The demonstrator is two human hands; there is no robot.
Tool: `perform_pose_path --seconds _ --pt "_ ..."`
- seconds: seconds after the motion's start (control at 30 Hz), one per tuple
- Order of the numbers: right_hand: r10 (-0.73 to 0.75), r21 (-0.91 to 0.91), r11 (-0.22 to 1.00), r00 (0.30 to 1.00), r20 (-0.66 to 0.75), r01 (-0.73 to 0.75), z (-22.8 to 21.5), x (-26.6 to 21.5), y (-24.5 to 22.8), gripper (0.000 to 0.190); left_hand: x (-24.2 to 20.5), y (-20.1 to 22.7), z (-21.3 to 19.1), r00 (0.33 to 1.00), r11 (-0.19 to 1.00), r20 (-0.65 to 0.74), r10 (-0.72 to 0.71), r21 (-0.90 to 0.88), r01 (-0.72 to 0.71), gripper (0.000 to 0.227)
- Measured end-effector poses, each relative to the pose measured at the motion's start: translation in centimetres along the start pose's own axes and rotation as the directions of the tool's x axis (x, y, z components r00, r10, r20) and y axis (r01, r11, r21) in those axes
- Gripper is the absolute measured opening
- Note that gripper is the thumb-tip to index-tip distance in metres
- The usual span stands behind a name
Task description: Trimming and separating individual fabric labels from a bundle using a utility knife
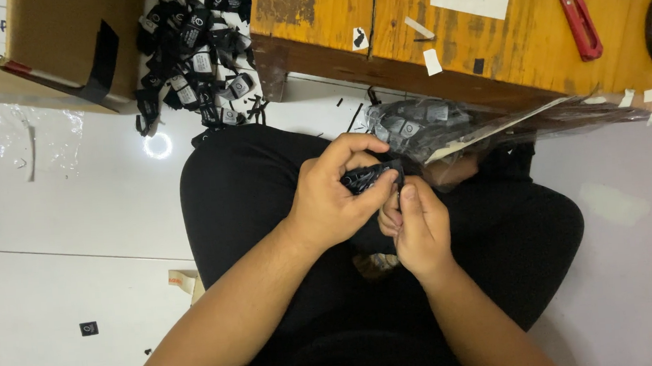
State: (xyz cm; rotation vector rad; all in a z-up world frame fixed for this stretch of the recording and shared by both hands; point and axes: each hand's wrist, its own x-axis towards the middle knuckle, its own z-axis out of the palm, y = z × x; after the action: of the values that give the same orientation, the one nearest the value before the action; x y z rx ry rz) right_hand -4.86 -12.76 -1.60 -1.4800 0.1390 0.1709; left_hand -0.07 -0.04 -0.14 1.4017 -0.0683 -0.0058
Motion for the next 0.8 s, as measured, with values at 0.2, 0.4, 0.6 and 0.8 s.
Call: perform_pose_path --seconds 0.2,0.4,0.6,0.8 --pt "0.004 -0.002 1.000 1.000 0.009 -0.004 -0.02 0.08 -0.21 0.033 0.03 0.12 0.06 1.000 1.000 -0.004 0.001 0.010 -0.001 0.021" --pt "-0.008 -0.024 1.000 1.000 0.007 0.008 0.05 0.05 -0.25 0.034 -0.06 0.09 -0.03 1.000 1.000 0.005 0.002 0.010 -0.002 0.021" --pt "-0.006 -0.030 1.000 1.000 0.009 0.007 -0.17 -0.13 -0.08 0.035 -0.10 -0.04 0.03 1.000 1.000 -0.006 0.013 -0.002 -0.013 0.020" --pt "0.024 0.031 0.999 1.000 0.011 -0.025 -0.16 -0.17 -0.20 0.034 -0.04 0.27 0.02 1.000 1.000 -0.009 0.010 0.005 -0.010 0.020"
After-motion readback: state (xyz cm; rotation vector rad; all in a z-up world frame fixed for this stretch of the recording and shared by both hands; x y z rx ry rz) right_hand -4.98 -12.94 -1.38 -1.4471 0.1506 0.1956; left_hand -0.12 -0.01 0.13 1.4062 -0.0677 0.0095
